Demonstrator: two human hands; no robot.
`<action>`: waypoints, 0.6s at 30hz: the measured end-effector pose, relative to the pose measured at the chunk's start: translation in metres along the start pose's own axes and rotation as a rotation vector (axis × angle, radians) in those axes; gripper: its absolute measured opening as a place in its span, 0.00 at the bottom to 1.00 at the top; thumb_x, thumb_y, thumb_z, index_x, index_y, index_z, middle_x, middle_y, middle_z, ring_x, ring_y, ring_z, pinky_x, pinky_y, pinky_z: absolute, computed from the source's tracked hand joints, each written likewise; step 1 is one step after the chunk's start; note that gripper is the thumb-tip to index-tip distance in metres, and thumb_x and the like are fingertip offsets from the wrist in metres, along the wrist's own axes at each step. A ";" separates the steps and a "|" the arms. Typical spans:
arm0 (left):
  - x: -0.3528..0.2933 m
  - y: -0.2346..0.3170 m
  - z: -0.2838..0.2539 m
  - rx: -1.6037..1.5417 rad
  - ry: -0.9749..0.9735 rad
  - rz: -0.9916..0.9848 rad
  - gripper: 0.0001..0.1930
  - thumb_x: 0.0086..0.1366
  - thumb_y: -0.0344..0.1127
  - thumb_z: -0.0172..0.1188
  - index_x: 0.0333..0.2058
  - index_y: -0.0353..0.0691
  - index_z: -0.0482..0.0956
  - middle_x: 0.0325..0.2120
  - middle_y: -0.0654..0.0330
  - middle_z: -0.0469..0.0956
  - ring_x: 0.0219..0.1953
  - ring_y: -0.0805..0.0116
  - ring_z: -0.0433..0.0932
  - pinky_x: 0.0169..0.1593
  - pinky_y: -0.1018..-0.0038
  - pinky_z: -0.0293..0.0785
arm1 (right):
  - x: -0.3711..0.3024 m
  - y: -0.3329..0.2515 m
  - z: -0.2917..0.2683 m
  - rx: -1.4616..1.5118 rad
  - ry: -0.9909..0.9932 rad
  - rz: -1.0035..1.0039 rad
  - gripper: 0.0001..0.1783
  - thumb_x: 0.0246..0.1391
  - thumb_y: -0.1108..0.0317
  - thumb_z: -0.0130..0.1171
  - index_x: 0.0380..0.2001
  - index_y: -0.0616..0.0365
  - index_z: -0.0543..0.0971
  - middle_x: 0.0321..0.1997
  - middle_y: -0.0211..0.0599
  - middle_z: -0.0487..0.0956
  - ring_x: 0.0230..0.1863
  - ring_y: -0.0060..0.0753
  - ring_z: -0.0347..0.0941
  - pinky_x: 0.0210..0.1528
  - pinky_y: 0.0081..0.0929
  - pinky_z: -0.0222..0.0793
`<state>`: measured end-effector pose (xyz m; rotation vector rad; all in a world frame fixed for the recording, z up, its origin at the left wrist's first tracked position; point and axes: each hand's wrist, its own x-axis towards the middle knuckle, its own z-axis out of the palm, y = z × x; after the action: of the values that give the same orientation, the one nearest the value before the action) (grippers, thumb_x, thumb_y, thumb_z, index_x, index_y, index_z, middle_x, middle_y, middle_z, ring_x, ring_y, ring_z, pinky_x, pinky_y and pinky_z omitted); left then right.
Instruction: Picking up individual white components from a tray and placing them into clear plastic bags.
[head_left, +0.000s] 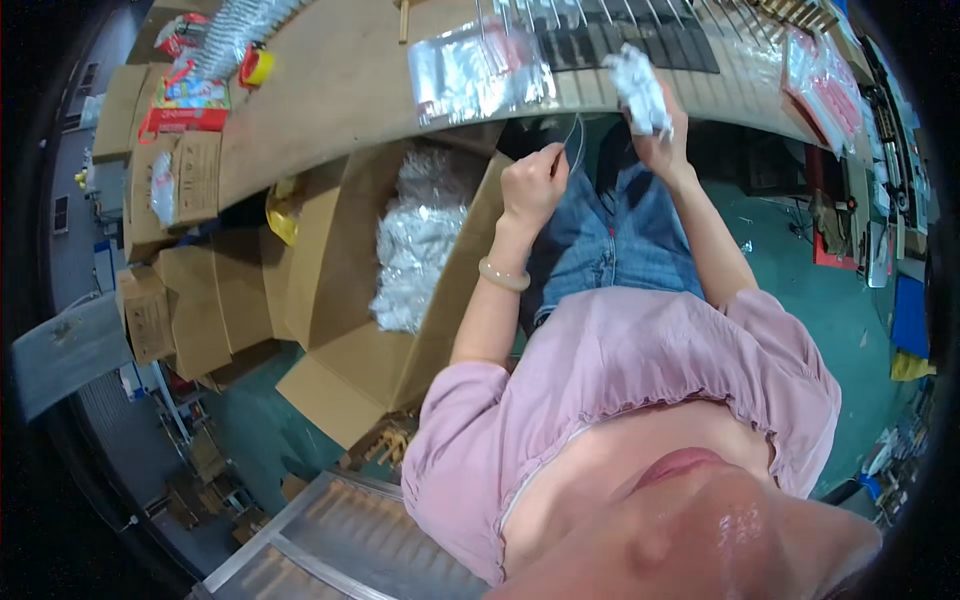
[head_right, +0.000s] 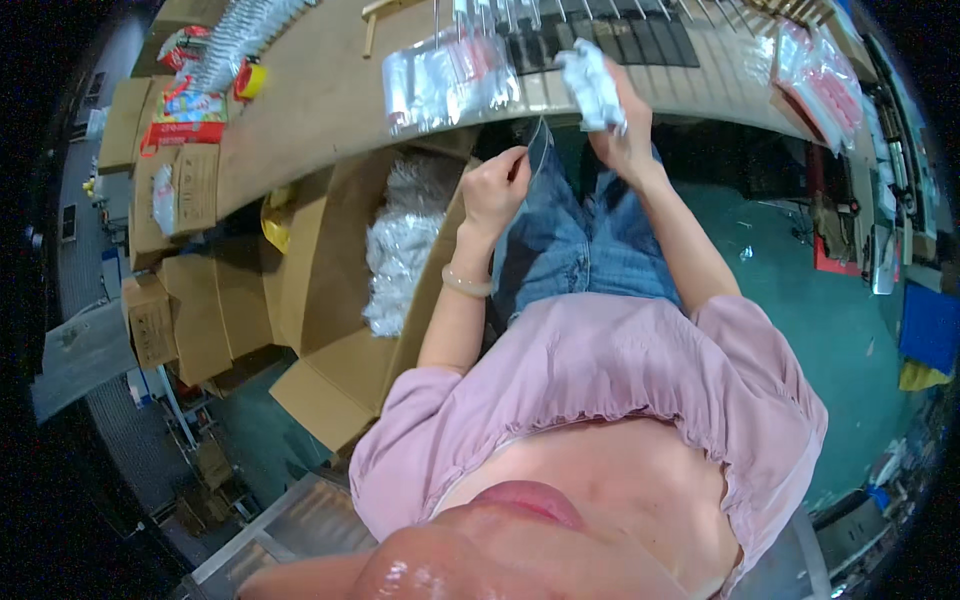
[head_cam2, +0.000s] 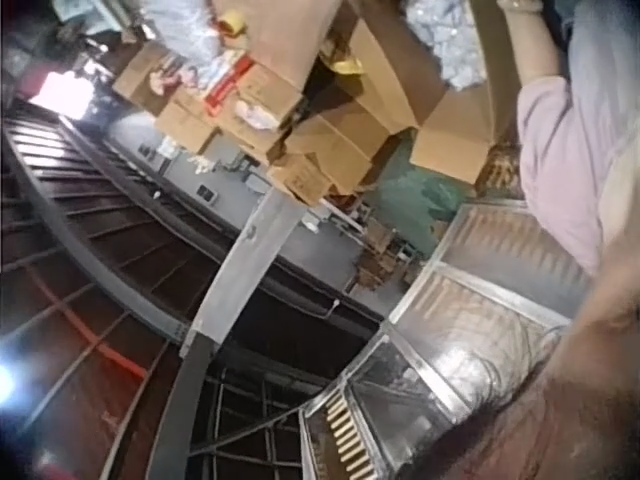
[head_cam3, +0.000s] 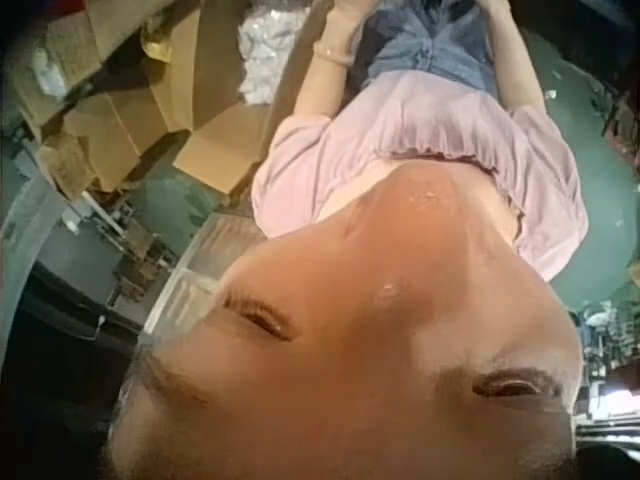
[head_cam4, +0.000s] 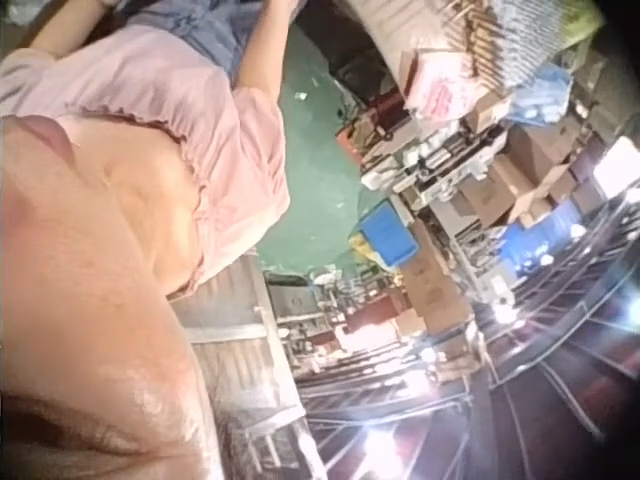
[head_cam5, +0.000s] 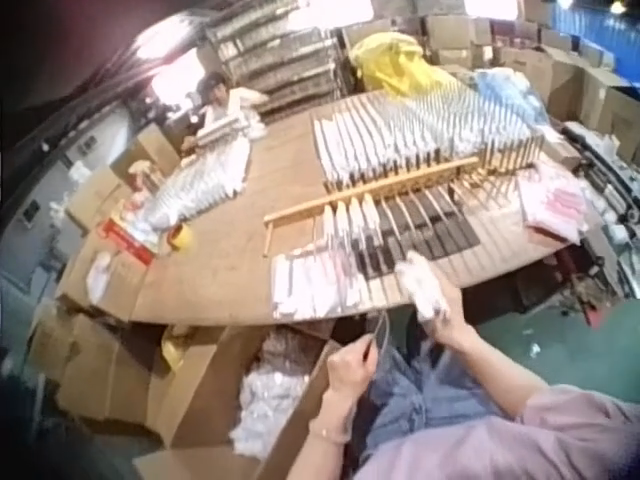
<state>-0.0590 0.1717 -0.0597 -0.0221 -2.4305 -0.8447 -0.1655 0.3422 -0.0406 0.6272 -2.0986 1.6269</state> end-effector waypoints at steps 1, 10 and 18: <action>0.001 0.001 0.005 -0.029 -0.003 -0.013 0.06 0.56 0.30 0.60 0.33 0.39 0.82 0.22 0.52 0.78 0.23 0.57 0.79 0.28 0.70 0.74 | -0.015 -0.004 -0.010 0.024 -0.184 -0.059 0.26 0.49 0.75 0.56 0.54 0.57 0.71 0.46 0.42 0.78 0.46 0.37 0.76 0.48 0.28 0.69; -0.007 0.019 0.025 -0.126 0.132 -0.099 0.05 0.58 0.29 0.58 0.32 0.37 0.80 0.23 0.49 0.78 0.25 0.52 0.78 0.27 0.64 0.74 | -0.014 0.011 -0.011 -0.167 -0.950 0.007 0.18 0.47 0.72 0.55 0.44 0.58 0.76 0.36 0.45 0.81 0.37 0.40 0.79 0.42 0.35 0.74; -0.012 0.021 0.034 -0.106 0.147 -0.063 0.06 0.58 0.27 0.56 0.34 0.35 0.79 0.23 0.49 0.78 0.25 0.51 0.78 0.27 0.63 0.74 | 0.009 -0.002 -0.009 -0.111 -1.138 0.603 0.12 0.44 0.70 0.58 0.35 0.61 0.76 0.22 0.39 0.77 0.20 0.28 0.74 0.21 0.26 0.73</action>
<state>-0.0614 0.2101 -0.0758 0.0749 -2.2577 -0.9681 -0.1714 0.3500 -0.0316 1.1409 -3.4309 1.5594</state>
